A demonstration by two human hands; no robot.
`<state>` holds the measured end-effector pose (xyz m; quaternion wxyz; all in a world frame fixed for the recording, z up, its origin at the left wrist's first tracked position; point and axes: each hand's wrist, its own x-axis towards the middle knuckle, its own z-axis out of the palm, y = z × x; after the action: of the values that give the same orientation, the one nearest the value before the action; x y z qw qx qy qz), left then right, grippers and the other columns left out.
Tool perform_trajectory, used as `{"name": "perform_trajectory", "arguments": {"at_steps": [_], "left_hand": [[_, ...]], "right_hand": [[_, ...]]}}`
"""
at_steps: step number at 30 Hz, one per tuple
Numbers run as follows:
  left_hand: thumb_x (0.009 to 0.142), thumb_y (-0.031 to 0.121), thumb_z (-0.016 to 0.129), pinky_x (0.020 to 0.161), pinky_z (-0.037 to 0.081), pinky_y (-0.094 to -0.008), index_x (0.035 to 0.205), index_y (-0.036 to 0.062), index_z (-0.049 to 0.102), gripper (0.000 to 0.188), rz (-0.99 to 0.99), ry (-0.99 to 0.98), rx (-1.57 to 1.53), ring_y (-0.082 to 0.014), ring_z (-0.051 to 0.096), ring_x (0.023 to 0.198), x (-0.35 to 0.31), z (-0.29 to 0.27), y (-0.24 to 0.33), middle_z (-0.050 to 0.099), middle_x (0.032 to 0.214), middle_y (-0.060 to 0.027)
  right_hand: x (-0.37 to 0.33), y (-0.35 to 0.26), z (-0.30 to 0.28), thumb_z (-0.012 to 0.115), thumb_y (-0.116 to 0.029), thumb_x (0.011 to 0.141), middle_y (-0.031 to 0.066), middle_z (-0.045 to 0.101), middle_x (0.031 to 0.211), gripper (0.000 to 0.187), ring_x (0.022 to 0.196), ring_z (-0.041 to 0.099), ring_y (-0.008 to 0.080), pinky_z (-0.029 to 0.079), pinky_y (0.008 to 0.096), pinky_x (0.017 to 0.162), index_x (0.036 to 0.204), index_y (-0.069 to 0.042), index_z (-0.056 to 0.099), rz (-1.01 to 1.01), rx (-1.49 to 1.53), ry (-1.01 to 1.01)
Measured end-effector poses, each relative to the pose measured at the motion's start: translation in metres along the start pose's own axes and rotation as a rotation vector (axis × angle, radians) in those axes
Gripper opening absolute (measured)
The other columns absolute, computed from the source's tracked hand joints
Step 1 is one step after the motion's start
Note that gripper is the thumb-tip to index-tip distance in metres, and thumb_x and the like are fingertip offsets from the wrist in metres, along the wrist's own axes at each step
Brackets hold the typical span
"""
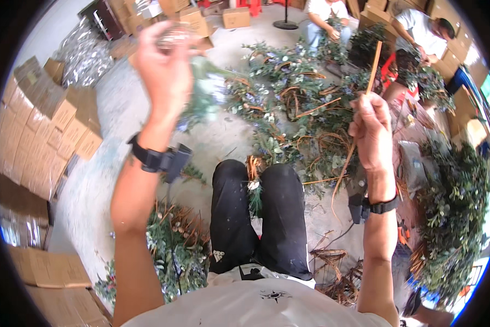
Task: Assembling decorative artificial plants and wreaths using pinecones, branches, and faux leaves.
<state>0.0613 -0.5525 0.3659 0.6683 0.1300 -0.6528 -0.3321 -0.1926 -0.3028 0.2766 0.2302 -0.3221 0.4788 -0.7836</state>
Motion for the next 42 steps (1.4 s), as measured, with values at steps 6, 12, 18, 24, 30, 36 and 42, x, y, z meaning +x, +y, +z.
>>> {"name": "perform_trajectory", "arguments": {"at_steps": [6, 12, 18, 24, 30, 36, 42], "left_hand": [[0.093, -0.006, 0.067, 0.072, 0.061, -0.0308, 0.119, -0.0023, 0.054, 0.030, -0.094, -0.351, -0.134, -0.0174, 0.071, 0.087, -0.084, 0.120, 0.010, 0.068, 0.104, -0.0125], [0.090, -0.006, 0.069, 0.077, 0.057, -0.0299, 0.111, -0.0023, 0.058, 0.023, -0.327, -0.351, -0.212, -0.0128, 0.066, 0.088, -0.170, 0.146, -0.002, 0.068, 0.100, -0.0081], [0.089, -0.002, 0.064, 0.085, 0.054, -0.0435, 0.123, -0.0015, 0.053, 0.036, -0.361, -0.501, -0.211, -0.0394, 0.068, 0.098, -0.221, 0.136, 0.004, 0.066, 0.108, -0.0229], [0.086, 0.014, 0.078, 0.094, 0.054, -0.0384, 0.130, -0.0034, 0.059, 0.051, -0.056, -0.872, 0.222, -0.0273, 0.067, 0.110, -0.188, 0.074, 0.026, 0.065, 0.124, -0.0188], [0.100, 0.014, 0.069, 0.072, 0.058, -0.0261, 0.120, -0.0016, 0.067, 0.026, -0.587, -0.624, -0.328, -0.0120, 0.069, 0.084, -0.152, 0.051, 0.022, 0.073, 0.099, -0.0089], [0.101, 0.012, 0.068, 0.064, 0.059, -0.0252, 0.109, -0.0029, 0.068, 0.017, -0.598, -0.345, -0.345, -0.0130, 0.071, 0.071, -0.174, 0.036, 0.013, 0.074, 0.091, -0.0099], [0.102, 0.012, 0.066, 0.066, 0.060, -0.0264, 0.109, -0.0028, 0.068, 0.017, -0.616, -0.353, -0.387, -0.0130, 0.071, 0.071, -0.178, 0.034, 0.009, 0.074, 0.091, -0.0109]], "right_hand": [[0.018, 0.002, 0.023, 0.065, -0.028, 0.104, -0.0021, 0.067, 0.106, 0.024, 0.099, 0.062, 0.0069, 0.052, 0.0246, 0.074, 0.121, -0.010, 0.062, -0.038, -0.180, -0.021], [-0.009, 0.017, 0.034, 0.059, -0.021, 0.107, 0.0012, 0.065, 0.096, 0.020, 0.084, 0.061, 0.0094, 0.051, 0.0251, 0.080, 0.117, -0.004, 0.060, -0.016, -0.034, -0.170], [-0.041, 0.050, 0.026, 0.058, -0.020, 0.108, 0.0040, 0.063, 0.101, 0.025, 0.089, 0.057, 0.0092, 0.050, 0.0251, 0.081, 0.123, -0.001, 0.058, -0.041, -0.100, -0.062], [-0.066, 0.065, 0.015, 0.060, -0.019, 0.107, 0.0035, 0.065, 0.098, 0.027, 0.089, 0.059, 0.0107, 0.052, 0.0262, 0.075, 0.126, -0.001, 0.058, -0.029, -0.128, -0.068], [-0.107, 0.081, 0.036, 0.062, -0.016, 0.105, 0.0037, 0.065, 0.094, 0.026, 0.083, 0.057, 0.0101, 0.050, 0.0288, 0.073, 0.125, -0.001, 0.060, -0.013, -0.187, -0.251], [-0.110, 0.076, 0.037, 0.065, -0.014, 0.102, 0.0100, 0.069, 0.095, 0.017, 0.084, 0.063, 0.0195, 0.051, 0.0344, 0.076, 0.112, 0.000, 0.068, -0.106, -0.346, -0.221], [-0.106, 0.063, 0.036, 0.068, -0.009, 0.098, 0.0178, 0.072, 0.100, 0.013, 0.093, 0.068, 0.0379, 0.054, 0.0434, 0.083, 0.107, 0.001, 0.069, -0.388, -0.740, -0.423]]}}
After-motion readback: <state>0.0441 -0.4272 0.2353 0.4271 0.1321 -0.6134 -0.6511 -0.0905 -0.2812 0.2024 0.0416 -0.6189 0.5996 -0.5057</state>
